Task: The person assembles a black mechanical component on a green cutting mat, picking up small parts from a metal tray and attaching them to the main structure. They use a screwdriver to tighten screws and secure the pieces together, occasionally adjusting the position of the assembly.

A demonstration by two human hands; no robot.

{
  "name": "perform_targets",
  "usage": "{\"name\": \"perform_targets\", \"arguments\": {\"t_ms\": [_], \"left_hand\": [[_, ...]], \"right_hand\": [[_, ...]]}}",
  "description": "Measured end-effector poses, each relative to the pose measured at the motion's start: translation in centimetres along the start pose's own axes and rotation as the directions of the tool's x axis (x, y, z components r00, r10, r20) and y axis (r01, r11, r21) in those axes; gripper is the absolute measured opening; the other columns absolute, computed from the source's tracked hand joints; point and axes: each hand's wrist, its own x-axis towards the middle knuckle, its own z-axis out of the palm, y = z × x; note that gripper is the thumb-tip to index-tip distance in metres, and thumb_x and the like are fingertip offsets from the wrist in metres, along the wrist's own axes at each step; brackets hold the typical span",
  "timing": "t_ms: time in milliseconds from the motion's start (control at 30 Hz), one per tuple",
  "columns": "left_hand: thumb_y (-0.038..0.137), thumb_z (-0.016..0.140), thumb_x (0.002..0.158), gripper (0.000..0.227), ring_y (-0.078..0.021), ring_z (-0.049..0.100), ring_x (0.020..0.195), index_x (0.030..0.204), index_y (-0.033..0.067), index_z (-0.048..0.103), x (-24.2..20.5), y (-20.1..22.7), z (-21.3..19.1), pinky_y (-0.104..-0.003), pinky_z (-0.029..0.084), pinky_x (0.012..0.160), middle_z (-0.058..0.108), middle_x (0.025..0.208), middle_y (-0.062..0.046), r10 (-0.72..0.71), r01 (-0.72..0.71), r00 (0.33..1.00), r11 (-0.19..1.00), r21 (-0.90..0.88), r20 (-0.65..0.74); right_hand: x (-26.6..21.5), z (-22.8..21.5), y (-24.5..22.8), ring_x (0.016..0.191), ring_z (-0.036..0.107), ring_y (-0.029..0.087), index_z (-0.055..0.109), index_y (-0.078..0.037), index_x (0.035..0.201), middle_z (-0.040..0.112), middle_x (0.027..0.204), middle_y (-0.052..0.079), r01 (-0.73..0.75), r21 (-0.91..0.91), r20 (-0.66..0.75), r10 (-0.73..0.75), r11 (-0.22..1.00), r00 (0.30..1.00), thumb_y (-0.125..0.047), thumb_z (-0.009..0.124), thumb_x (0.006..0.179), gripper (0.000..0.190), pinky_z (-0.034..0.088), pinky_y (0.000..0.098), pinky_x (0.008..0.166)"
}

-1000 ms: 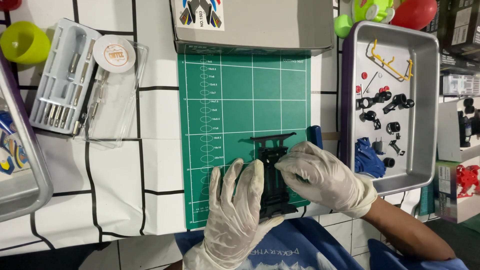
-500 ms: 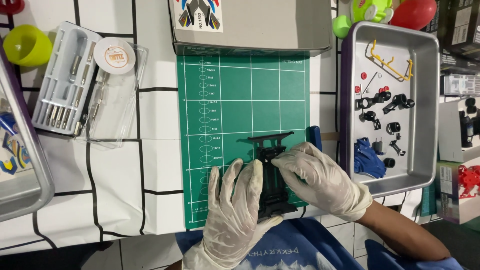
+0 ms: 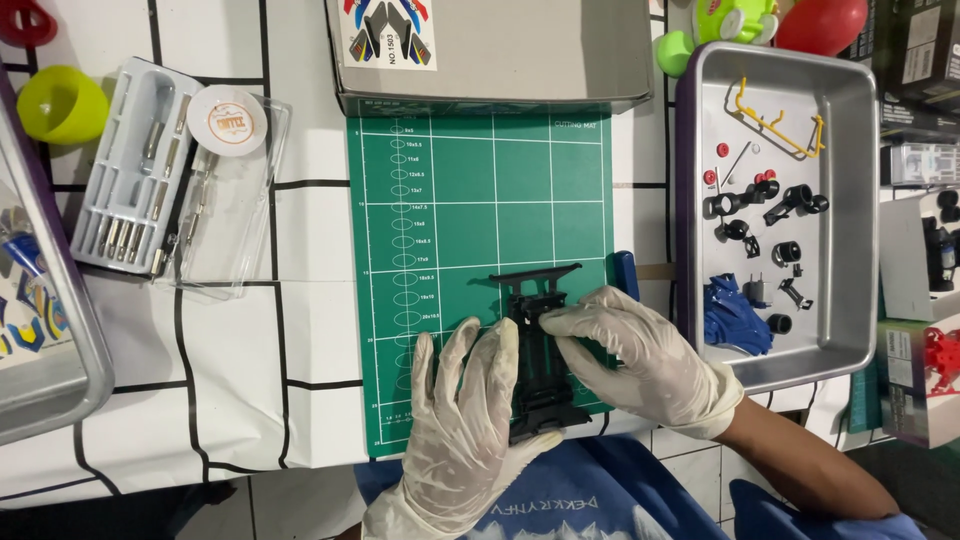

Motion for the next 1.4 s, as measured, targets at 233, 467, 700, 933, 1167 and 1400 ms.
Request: {"name": "perform_targets", "arguments": {"t_ms": [233, 467, 700, 933, 1167, 1400], "left_hand": [[0.108, 0.062, 0.065, 0.141, -0.0305, 0.052, 0.141, 0.157, 0.0036, 0.037, 0.0, 0.0, 0.0, -0.06, 0.03, 0.123, 0.06, 0.145, -0.008, 0.01, -0.01, 1.0, 1.0, 0.022, 0.003], [0.109, 0.066, 0.058, 0.146, -0.0279, 0.052, 0.14, 0.156, 0.0048, 0.038, 0.1, 0.1, -0.2, -0.058, 0.032, 0.122, 0.064, 0.139, -0.005, -0.005, 0.005, 1.0, 1.0, 0.014, 0.009], [0.107, 0.071, 0.057, 0.145, -0.0279, 0.054, 0.138, 0.155, 0.0048, 0.041, 0.3, 0.1, -0.2, -0.059, 0.032, 0.122, 0.065, 0.138, -0.006, -0.014, 0.013, 1.0, 1.0, -0.024, -0.022], [0.013, 0.051, 0.109, 0.05, -0.0267, 0.052, 0.142, 0.156, 0.0051, 0.037, 0.2, 0.0, -0.4, -0.053, 0.037, 0.122, 0.068, 0.137, -0.006, 0.026, -0.017, 0.998, 0.992, 0.123, -0.066], [0.107, 0.059, 0.068, 0.135, -0.0271, 0.055, 0.137, 0.154, 0.0049, 0.041, 0.4, 0.1, -0.4, -0.058, 0.033, 0.122, 0.065, 0.138, -0.007, 0.003, -0.003, 0.999, 1.0, 0.02, -0.033], [0.106, 0.064, 0.064, 0.138, -0.0285, 0.054, 0.139, 0.155, 0.0049, 0.04, 0.3, 0.0, -0.3, -0.059, 0.031, 0.123, 0.065, 0.138, -0.006, 0.005, -0.004, 1.0, 1.0, 0.001, -0.021]], "right_hand": [[0.8, -0.7, -0.3, 0.088, 0.069, 0.025, 0.062, 0.002, 0.116, 0.075, 0.107, 0.016, 0.091, -0.071, 0.097, -0.084, 0.993, 0.992, 0.0, 0.074, 0.091, 0.027, 0.058, 0.036, 0.089], [0.1, -0.5, -0.1, 0.092, 0.069, 0.024, 0.061, -0.004, 0.121, 0.073, 0.11, 0.009, -0.021, 0.026, 0.016, 0.021, 0.999, 1.0, 0.002, 0.072, 0.091, 0.032, 0.059, 0.0342, 0.088], [0.5, -0.7, 0.2, 0.09, 0.062, 0.025, 0.058, -0.003, 0.119, 0.071, 0.107, 0.01, 0.073, -0.114, 0.15, -0.055, 0.991, 0.987, -0.004, 0.075, 0.092, 0.032, 0.057, 0.0339, 0.084], [1.1, -0.2, -0.1, 0.087, 0.063, 0.025, 0.06, 0.0, 0.113, 0.072, 0.106, 0.012, 0.107, -0.144, 0.087, -0.095, 0.984, 0.992, 0.002, 0.071, 0.094, 0.022, 0.058, 0.0343, 0.081], [0.8, -0.3, 0.4, 0.085, 0.063, 0.027, 0.06, 0.003, 0.119, 0.073, 0.11, 0.016, 0.179, -0.138, 0.076, -0.17, 0.974, 0.983, 0.001, 0.071, 0.095, 0.027, 0.057, 0.0373, 0.081], [0.7, -1.3, -0.2, 0.091, 0.068, 0.027, 0.062, 0.003, 0.12, 0.072, 0.109, 0.016, 0.109, -0.128, 0.065, -0.101, 0.986, 0.993, -0.002, 0.078, 0.091, 0.033, 0.058, 0.0368, 0.086]]}}
